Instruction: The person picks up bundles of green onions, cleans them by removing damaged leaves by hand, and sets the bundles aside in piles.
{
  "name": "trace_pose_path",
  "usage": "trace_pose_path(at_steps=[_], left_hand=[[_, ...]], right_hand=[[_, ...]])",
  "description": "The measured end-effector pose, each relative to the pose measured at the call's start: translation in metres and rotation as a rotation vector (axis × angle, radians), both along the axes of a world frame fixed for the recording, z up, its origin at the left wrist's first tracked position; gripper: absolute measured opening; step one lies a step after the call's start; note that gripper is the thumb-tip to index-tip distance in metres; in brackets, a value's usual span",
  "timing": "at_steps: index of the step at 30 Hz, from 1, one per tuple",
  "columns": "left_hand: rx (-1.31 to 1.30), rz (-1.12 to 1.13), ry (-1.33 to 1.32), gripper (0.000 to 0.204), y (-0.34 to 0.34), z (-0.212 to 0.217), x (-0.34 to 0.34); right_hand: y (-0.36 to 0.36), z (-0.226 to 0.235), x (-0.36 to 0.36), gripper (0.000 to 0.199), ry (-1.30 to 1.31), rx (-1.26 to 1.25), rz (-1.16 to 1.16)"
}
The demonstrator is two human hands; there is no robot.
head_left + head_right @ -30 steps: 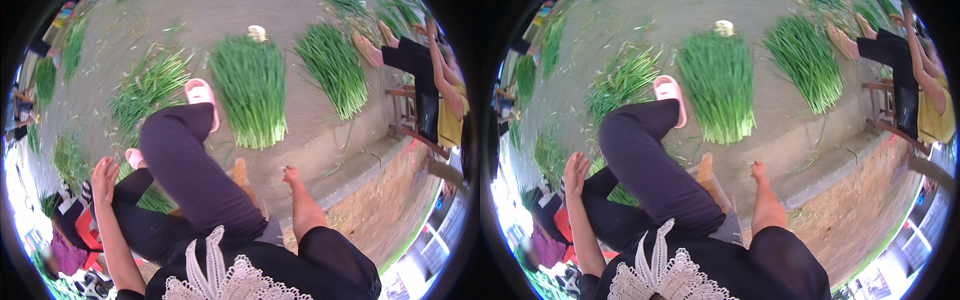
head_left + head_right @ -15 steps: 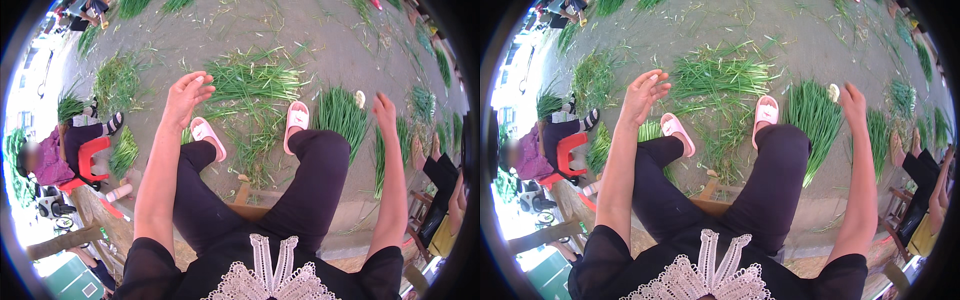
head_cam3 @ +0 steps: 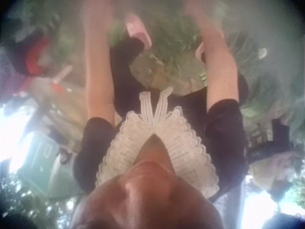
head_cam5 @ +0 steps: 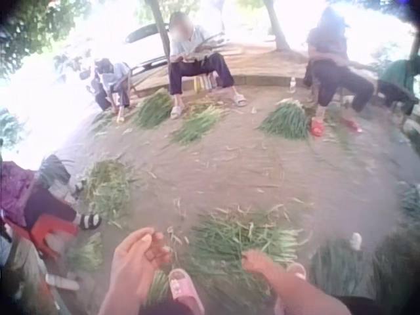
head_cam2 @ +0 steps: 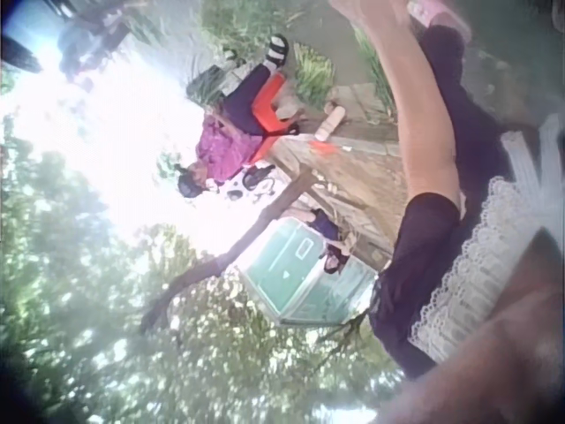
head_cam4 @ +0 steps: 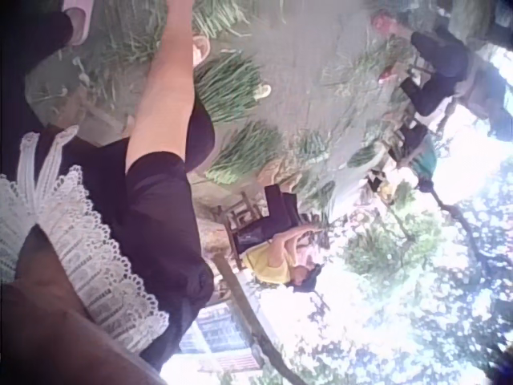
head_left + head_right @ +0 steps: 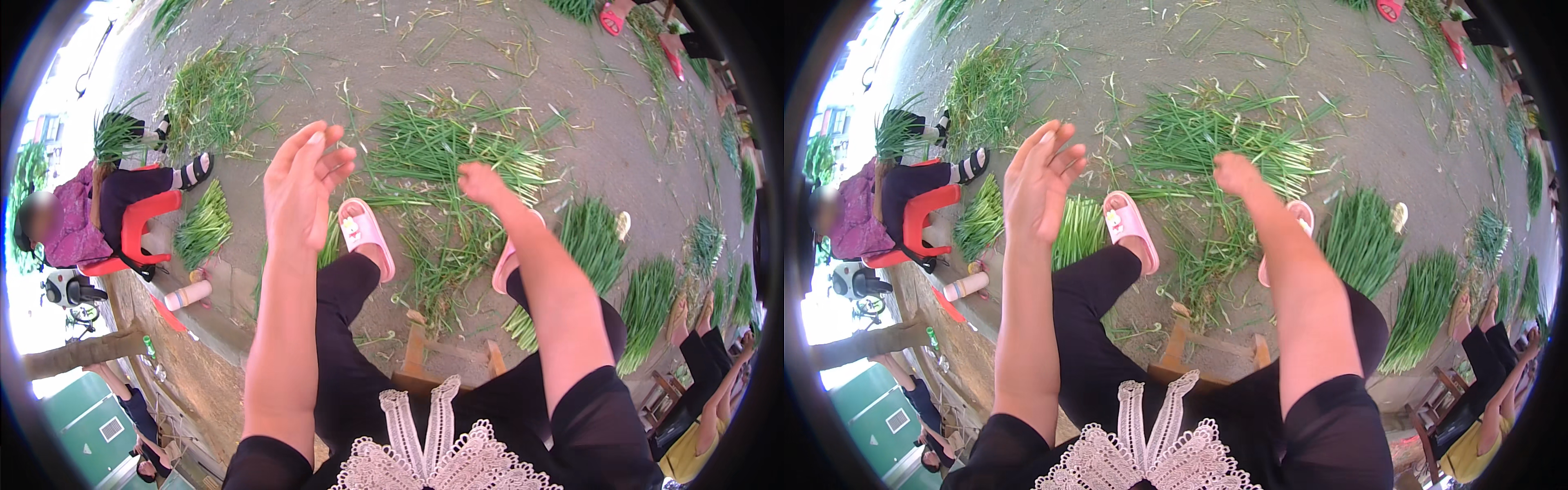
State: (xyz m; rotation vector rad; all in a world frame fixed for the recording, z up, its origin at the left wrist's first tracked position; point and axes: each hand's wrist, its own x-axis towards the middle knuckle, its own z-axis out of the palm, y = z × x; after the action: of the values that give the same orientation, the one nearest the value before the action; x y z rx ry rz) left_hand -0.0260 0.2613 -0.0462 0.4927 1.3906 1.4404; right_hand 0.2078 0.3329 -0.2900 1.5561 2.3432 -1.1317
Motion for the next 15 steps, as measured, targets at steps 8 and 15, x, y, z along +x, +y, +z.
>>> trace_pose_path(at_steps=[8, 15], left_hand=[[0.093, 0.110, -0.271, 0.025, -0.030, 0.018, -0.025], [0.125, 0.220, -0.312, 0.027, -0.039, 0.019, -0.042]], right_hand=[[-0.073, -0.074, -0.095, 0.044, -0.092, -0.104, -0.060], [-0.071, -0.083, -0.110, 0.045, -0.227, -0.074, 0.003]])
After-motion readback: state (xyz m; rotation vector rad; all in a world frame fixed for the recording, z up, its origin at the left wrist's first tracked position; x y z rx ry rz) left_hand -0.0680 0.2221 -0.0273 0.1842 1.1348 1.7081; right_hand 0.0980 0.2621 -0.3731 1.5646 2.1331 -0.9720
